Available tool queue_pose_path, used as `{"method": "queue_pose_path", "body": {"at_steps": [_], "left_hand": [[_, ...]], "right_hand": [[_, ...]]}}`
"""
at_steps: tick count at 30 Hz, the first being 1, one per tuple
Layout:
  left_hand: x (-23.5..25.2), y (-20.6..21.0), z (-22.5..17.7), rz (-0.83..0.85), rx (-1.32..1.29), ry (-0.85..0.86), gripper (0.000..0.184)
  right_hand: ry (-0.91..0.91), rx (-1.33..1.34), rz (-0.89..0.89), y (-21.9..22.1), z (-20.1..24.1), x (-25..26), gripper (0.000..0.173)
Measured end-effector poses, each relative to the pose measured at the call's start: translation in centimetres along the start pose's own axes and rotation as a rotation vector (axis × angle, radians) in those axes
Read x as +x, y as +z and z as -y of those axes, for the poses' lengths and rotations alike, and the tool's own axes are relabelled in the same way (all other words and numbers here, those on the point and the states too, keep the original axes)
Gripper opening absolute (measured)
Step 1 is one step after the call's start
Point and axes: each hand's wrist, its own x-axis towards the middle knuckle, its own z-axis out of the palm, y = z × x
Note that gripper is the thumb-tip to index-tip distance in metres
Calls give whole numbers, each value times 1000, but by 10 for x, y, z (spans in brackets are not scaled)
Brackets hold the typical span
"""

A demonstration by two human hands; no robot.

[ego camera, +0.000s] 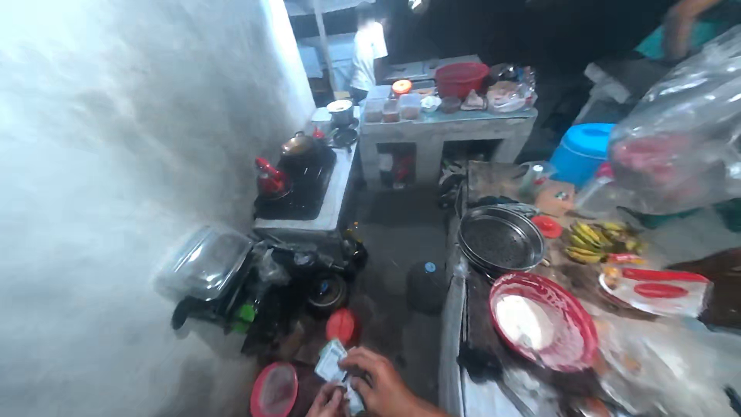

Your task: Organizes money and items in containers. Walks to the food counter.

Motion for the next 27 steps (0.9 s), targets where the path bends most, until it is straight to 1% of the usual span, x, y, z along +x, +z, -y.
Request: {"method": "queue_pose_path", "body": {"at_steps": [3,5,7,9,10,12,14,16,19,20,22,24,27], "left_hand": [[61,24,-24,20,-110,-36,18],[99,36,-44,84,-171,-88,22],[142,46,-68,137,-224,-109,22],[189,57,-93,172,-212,-80,19],[213,65,-107,150,-140,-24,19],[268,88,-136,89,91,166,22],[326,118,-167,69,279,330,22],[378,152,-207,51,371,435,21],[444,203,-268,5,394,566,19],[463,218,-287,-18,404,601,18],[498,244,-319,-45,432,651,16],[539,265,-343,-19,449,696,16],[612,296,-368,57,499,714,19]], "right_hand": [[71,-106,-103,-34,-8,36,38],[101,-136,-187,-52,-13,63,38],[79,-156,-286,-67,-24,95,38],[42,-185,-325,-87,-40,134,38],[35,-196,-314,-101,-48,156,38],[32,-213,-282,-136,-63,208,39],[22,-215,-265,-176,-75,264,40],[25,-237,-245,-216,-78,323,44],[14,-237,-196,-281,-73,404,44],[-4,-213,-220,-302,-73,429,44],[5,-142,-364,-338,-82,474,40],[68,-75,-463,-371,-94,514,38],[113,-29,-460,-414,-117,565,30]]}}
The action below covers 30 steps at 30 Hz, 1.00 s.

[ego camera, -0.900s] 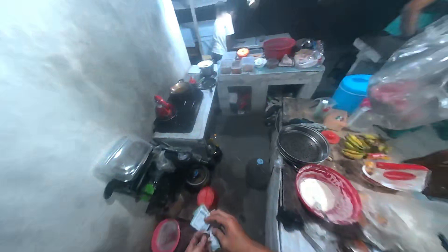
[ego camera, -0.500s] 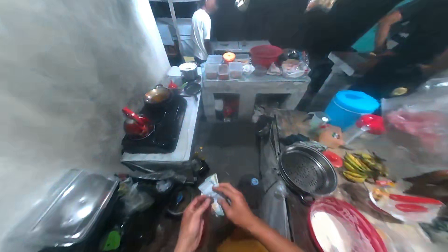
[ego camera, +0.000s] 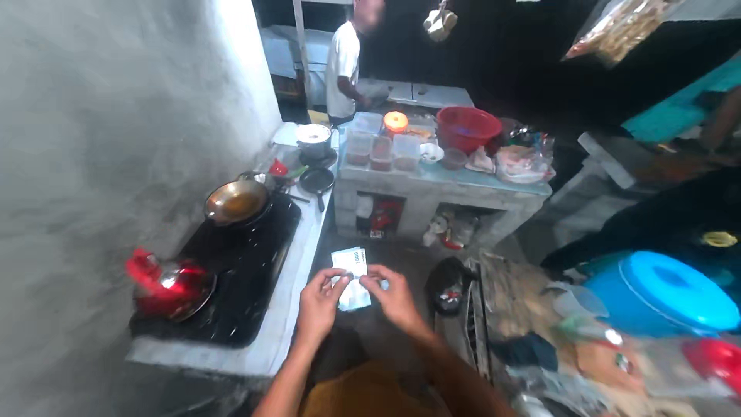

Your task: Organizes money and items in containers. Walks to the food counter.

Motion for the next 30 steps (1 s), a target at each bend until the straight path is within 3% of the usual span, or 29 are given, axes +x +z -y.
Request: {"method": "queue_pose_path", "body": {"at_steps": [4,6,8,10,19,23,27,30], "left_hand": [[115,45,23,155,-73,-105,62],[180,65,38,231,-16,-193,72],[241,84,48,301,38,-251,65],[297,105,49,342,74,-240,45],[516,203,38,526,179,-90,43],[607,235,45,443,288,-11,38],[662,270,43,230,84,-47,73],[682,280,52,98,-1,-6,71]], "right_hand": [[-54,-52,-119,-29,-41,94,22],[-27,-17,-101,-47,-62,147,21],[17,24,-108,-61,-78,199,20],[59,-14,-152,-77,-83,251,19],[9,-62,-228,-152,-113,455,11],[40,-41,-220,-170,-132,557,18],[96,155,-156,-200,-154,690,29],[185,185,-210,-225,-160,798,27]]}}
